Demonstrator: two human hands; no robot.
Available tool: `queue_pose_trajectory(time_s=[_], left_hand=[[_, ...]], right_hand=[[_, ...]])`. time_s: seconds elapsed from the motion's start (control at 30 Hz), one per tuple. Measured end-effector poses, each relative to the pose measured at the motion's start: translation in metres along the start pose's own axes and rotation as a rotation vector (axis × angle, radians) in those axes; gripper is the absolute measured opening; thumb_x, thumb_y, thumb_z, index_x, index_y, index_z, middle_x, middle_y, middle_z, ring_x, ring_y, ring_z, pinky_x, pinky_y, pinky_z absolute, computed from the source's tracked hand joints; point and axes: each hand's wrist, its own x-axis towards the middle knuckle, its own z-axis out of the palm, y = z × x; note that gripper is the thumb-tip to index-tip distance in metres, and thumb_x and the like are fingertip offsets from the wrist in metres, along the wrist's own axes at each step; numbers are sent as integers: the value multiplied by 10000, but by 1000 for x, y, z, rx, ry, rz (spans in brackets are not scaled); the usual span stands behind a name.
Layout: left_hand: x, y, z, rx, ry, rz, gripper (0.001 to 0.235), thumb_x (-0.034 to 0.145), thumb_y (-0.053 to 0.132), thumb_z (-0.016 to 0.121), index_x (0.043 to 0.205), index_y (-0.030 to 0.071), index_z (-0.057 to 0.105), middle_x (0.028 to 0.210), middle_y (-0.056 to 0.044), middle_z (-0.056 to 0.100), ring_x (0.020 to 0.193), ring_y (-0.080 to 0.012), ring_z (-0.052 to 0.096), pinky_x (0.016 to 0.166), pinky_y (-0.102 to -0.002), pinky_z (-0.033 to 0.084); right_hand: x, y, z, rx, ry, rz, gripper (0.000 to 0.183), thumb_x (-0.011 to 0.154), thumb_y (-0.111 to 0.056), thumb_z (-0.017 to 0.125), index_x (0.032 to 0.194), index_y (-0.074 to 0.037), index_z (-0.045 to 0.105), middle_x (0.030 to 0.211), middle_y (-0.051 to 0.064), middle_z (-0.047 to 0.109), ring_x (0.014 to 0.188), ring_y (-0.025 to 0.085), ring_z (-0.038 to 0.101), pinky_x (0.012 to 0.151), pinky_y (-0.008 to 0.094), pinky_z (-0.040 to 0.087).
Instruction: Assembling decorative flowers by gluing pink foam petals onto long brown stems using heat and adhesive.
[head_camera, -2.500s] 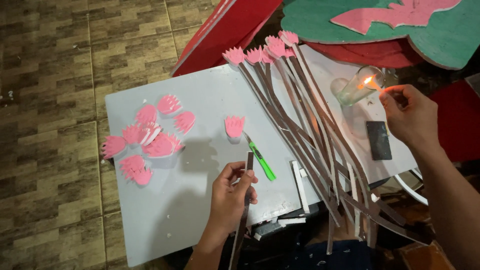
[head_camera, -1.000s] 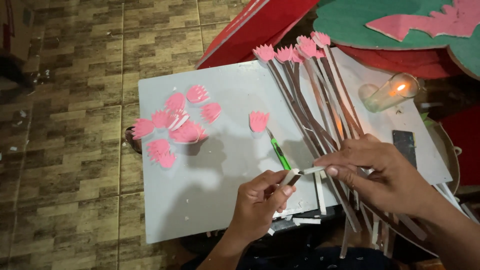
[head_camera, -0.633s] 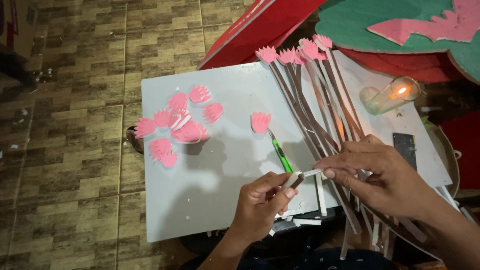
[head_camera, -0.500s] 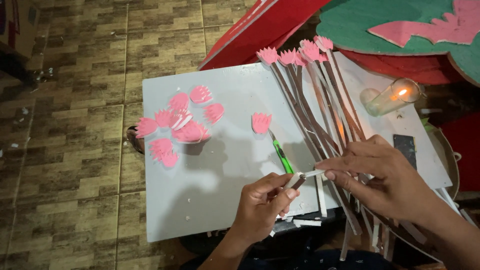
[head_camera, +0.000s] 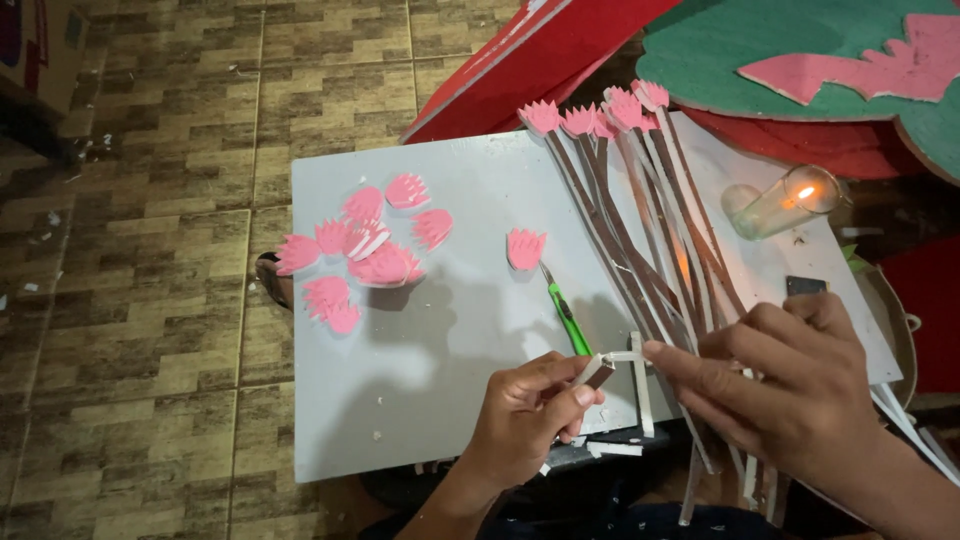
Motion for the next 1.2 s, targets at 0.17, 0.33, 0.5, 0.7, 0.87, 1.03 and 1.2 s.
queue_pose_trajectory(time_s=[0.17, 0.33, 0.5, 0.7, 0.87, 1.03, 1.2], left_hand=[[-1, 6, -1, 10, -47, 10, 289, 973, 118, 637, 1173, -66, 736, 882, -90, 662, 548, -124, 536, 503, -239, 463], [-4, 4, -3, -13, -89, 12, 317, 989, 125, 631, 1233, -57, 718, 911, -109, 675, 555, -126, 540, 506, -235, 467], [-6, 5, -9, 24, -87, -12, 333, 964, 141, 644, 1230, -46, 720, 918, -143, 698, 549, -124, 578, 456, -234, 470], [12, 4, -17, -127, 448, -212, 311, 842, 41, 727, 1134, -55, 779, 750, -154, 693, 443, -172, 531, 417, -273, 426], [19, -3, -25, -50, 535, -221, 323, 897, 126, 701, 1173, -32, 755, 839, -156, 714, 551, -230, 628, 517, -325, 538], [16, 3, -30, -12, 583, -271, 341, 900, 181, 704, 1174, -14, 758, 888, -152, 742, 633, -250, 689, 592, -350, 619], [15, 15, -24, -11, 580, -268, 395, 879, 195, 711, 1211, -17, 748, 922, -157, 747, 652, -250, 700, 617, -359, 637]], right_hand=[[8, -14, -4, -70, 77, -13, 245, 984, -237, 721, 1228, -254, 720, 788, -46, 623, 676, 199, 537, 758, 396, 317], [-3, -8, 2, -174, 73, -71, 244, 1019, -163, 645, 1233, -238, 736, 841, -15, 663, 681, 241, 569, 736, 406, 296], [-60, 35, 23, -378, -55, 159, 491, 922, -277, 885, 1333, -455, 684, 982, -16, 783, 776, 223, 586, 791, 440, 350], [-94, 96, 35, 91, -333, 914, 295, 1014, -350, 602, 1127, -133, 766, 996, 35, 794, 670, 278, 724, 676, 425, 506], [-169, 136, 84, 68, -644, 1216, 247, 1028, -442, 597, 1055, -218, 698, 646, 25, 713, 624, 244, 654, 610, 398, 447], [-129, 124, 105, -115, -664, 1026, 444, 978, -539, 605, 1289, -245, 726, 1023, -16, 818, 972, 214, 769, 714, 418, 615], [45, 45, 87, 504, -635, 1126, 296, 1064, -295, 565, 1262, -123, 701, 637, 80, 654, 476, 154, 494, 448, 259, 432]])
